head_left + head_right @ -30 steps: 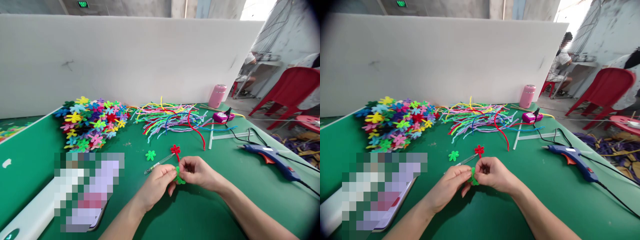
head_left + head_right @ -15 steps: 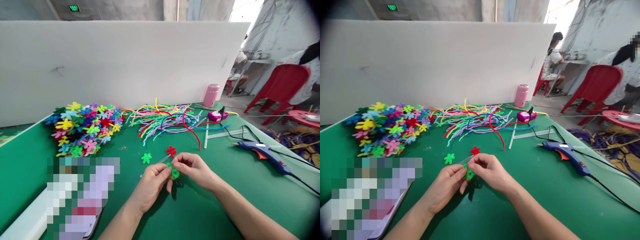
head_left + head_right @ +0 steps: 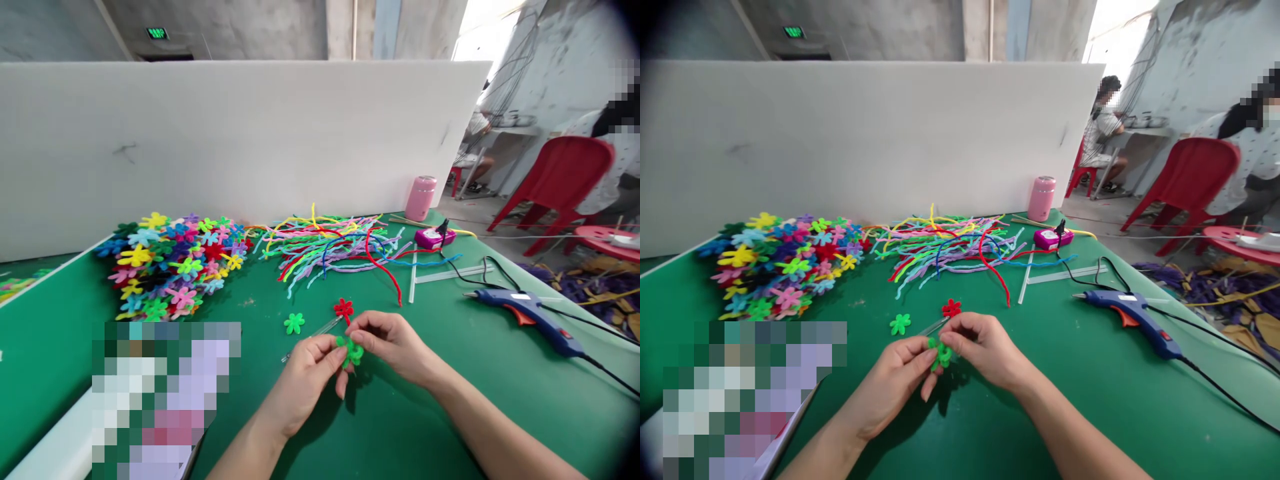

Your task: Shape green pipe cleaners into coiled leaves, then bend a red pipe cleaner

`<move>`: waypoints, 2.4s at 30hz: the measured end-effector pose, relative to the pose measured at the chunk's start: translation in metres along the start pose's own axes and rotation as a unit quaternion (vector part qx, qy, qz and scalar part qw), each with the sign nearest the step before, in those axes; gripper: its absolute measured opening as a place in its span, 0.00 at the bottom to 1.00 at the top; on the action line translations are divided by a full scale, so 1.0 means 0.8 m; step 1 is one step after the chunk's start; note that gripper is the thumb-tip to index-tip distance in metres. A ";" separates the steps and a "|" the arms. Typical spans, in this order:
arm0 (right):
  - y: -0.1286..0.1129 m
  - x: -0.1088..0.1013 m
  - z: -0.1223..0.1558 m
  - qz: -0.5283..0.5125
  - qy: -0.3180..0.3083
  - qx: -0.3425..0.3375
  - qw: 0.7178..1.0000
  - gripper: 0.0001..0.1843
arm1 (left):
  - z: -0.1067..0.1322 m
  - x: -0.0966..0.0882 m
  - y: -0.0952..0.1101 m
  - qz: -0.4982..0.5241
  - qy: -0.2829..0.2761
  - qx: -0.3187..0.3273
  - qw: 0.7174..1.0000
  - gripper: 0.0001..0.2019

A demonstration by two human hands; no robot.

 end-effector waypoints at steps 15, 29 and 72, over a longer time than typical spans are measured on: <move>0.002 0.010 0.000 -0.066 0.027 -0.006 0.997 0.13 | 0.003 0.013 -0.002 0.006 -0.035 -0.017 0.999 0.10; -0.018 -0.005 0.001 0.136 0.004 -0.101 0.985 0.07 | -0.001 0.003 0.000 0.162 0.072 -0.021 0.984 0.07; -0.016 0.003 0.001 0.159 -0.018 -0.077 0.984 0.07 | 0.009 0.007 0.015 -0.172 0.143 0.093 0.970 0.09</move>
Point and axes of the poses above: each hand's wrist, its own z-axis away from the middle knuckle, its own x-axis out of the palm, y = z × x, the point moved 5 cm from there along -z, towards the middle knuckle, and after that the axes turned 9 degrees about -x, right-handed, at the moved point
